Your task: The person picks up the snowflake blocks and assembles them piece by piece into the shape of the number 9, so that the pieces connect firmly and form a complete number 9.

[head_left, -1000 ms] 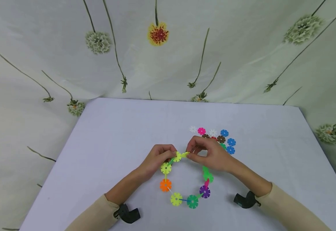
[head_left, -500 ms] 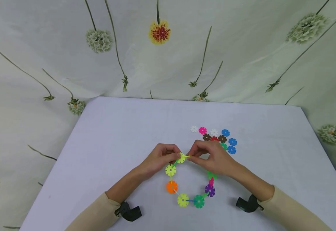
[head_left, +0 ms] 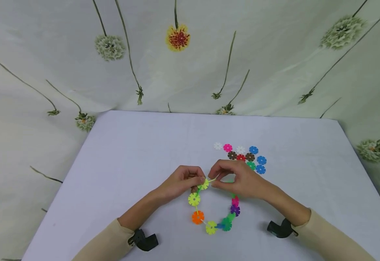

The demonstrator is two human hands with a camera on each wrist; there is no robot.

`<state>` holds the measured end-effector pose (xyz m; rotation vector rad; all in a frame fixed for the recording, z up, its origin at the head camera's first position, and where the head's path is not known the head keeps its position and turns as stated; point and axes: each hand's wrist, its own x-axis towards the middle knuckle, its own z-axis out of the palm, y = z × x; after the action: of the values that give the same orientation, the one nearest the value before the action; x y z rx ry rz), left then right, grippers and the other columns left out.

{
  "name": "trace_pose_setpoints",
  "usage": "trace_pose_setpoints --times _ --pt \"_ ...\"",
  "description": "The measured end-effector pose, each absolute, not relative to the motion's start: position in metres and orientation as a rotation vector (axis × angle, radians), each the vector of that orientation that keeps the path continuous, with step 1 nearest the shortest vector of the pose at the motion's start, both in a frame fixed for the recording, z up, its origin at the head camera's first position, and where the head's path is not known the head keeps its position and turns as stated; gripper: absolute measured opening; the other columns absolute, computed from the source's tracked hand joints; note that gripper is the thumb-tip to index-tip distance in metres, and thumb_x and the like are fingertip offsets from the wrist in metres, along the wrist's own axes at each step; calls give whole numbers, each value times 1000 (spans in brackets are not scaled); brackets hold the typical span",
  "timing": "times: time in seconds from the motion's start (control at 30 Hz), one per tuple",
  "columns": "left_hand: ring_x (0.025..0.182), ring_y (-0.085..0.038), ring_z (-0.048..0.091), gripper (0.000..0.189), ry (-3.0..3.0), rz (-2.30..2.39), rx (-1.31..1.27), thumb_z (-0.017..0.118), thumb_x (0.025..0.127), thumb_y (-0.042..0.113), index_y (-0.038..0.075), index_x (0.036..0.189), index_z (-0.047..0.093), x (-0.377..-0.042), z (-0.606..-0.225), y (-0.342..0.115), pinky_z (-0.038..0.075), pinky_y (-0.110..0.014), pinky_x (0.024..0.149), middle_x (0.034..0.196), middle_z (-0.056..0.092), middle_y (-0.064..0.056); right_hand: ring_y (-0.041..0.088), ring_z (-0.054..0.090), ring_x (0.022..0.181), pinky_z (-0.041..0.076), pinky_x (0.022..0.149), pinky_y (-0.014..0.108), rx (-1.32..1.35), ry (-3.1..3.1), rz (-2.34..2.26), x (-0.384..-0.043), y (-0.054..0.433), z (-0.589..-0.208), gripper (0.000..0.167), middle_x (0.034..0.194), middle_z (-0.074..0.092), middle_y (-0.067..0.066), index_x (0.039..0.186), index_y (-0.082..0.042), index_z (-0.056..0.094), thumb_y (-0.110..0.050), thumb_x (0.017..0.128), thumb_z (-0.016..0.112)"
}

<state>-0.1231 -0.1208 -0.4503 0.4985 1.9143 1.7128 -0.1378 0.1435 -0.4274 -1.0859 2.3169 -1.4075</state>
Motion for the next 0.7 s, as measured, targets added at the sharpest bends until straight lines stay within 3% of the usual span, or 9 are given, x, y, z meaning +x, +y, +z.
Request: trace_pose_setpoints --times 0.13,0.27,0.43,0.7 --pt "70 -11 53 19 1937 1704 519 58 107 13 -3 103 68 -122 -451 -122 50 -20 70 83 57 -4 24 72 114 62 98 36 -1059 2347 -1295 -158 158 -429 33 122 76 6 125 -12 71 -17 95 83" --pt "71 -10 52 20 1951 1699 507 57 108 13 -3 103 68 -122 -452 -124 50 -20 69 84 57 -2 28 68 111 59 96 42 -922 2590 -1127 -189 173 -440 30 121 76 8 124 -8 72 -14 96 79" --pt "71 -12 50 21 1943 1697 516 56 108 14 -2 102 67 -121 -454 -124 48 -20 69 83 54 -6 35 59 118 50 100 52 -728 2796 -964 -214 180 -454 35 129 70 15 125 -6 72 -25 97 79" --pt "73 -13 49 21 1956 1693 512 56 108 16 -1 101 67 -123 -451 -122 45 -21 71 81 52 -3 33 52 114 46 99 49 -648 2854 -874 -226 173 -460 35 126 65 16 119 -6 70 -29 95 81"
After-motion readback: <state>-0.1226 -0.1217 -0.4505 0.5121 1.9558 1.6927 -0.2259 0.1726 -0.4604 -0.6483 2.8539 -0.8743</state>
